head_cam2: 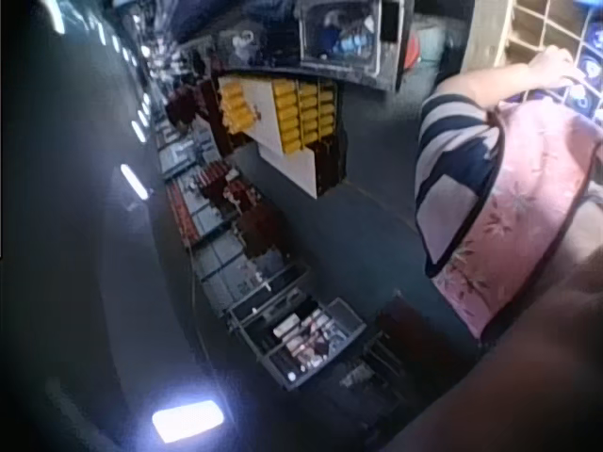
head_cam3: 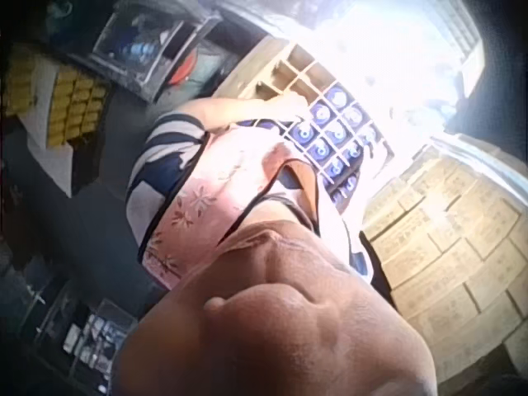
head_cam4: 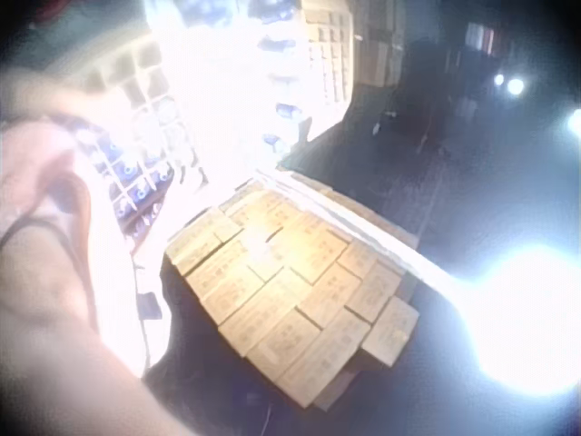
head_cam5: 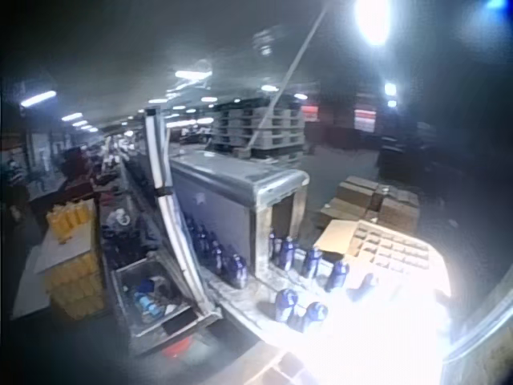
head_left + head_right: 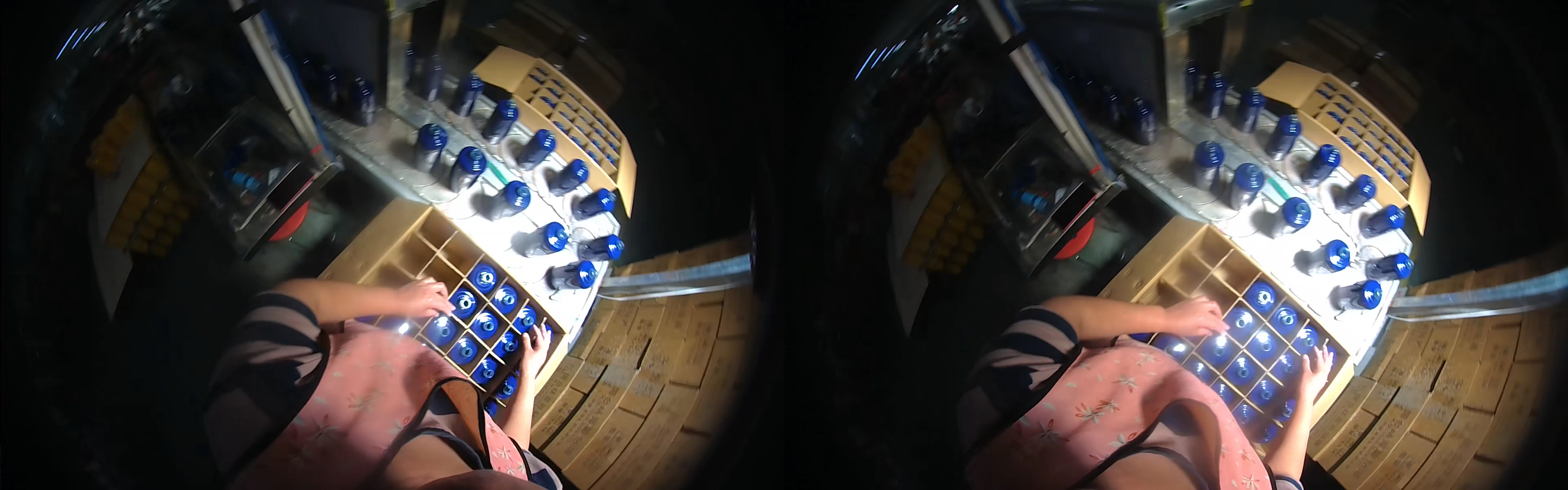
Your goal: The person places blue cylindrical cans from a conveyor belt into a cardboard box with internal dividers. They continue filling the box until it is full, then move the completed box aside and retrieve a new empty box to repeat the process.
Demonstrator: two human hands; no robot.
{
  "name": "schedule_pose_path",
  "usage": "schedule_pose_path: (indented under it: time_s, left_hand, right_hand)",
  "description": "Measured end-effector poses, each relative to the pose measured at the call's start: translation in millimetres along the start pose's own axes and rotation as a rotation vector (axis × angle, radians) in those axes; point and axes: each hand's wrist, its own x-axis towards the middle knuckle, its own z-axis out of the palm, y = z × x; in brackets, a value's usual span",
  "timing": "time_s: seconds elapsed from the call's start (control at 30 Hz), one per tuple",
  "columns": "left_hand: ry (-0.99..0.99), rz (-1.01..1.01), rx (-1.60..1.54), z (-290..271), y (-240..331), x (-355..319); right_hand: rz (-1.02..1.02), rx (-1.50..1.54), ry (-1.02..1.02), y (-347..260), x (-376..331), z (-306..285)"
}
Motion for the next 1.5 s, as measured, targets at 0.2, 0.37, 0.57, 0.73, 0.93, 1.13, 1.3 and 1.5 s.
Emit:
schedule_pose_path:
  time_s: [0.2,0.37,0.57,0.73,0.93,1.13,1.3,1.5]
  left_hand:
    - [-0.232,-0.002,0.039,5.9,-26.4,-16.6]
    - [-0.289,0.126,0.126,4.8,-27.2,-21.1]
    - [-0.29,0.117,0.273,34.8,10.6,2.9]
    - [-0.24,0.071,0.227,28.9,23.5,6.5]
    - [0.132,-0.162,-0.312,-45.6,63.3,-0.6]
    - [0.617,-0.293,-0.652,-166.6,54.4,-1.4]
    - [0.755,-0.329,-0.232,-218.1,32.1,0.7]
    - [0.874,-0.345,-0.387,-234.3,-5.6,50.2]
  right_hand:
    - [0.049,-0.221,0.166,-26.5,-13.1,67.3]
    - [0.039,-0.184,0.225,-25.9,-22.2,72.5]
    - [-0.004,-0.166,0.22,4.9,-17.2,36.7]
    - [0.028,-0.154,0.18,3.9,-16.3,25.5]
    - [0.263,-0.213,0.33,18.7,-44.6,3.1]
    - [0.244,-0.332,0.347,21.6,-48.2,16.5]
    - [0.229,-0.427,0.382,23.5,-41.2,21.7]
    - [0.22,-0.521,0.373,22.8,-38.6,25.1]
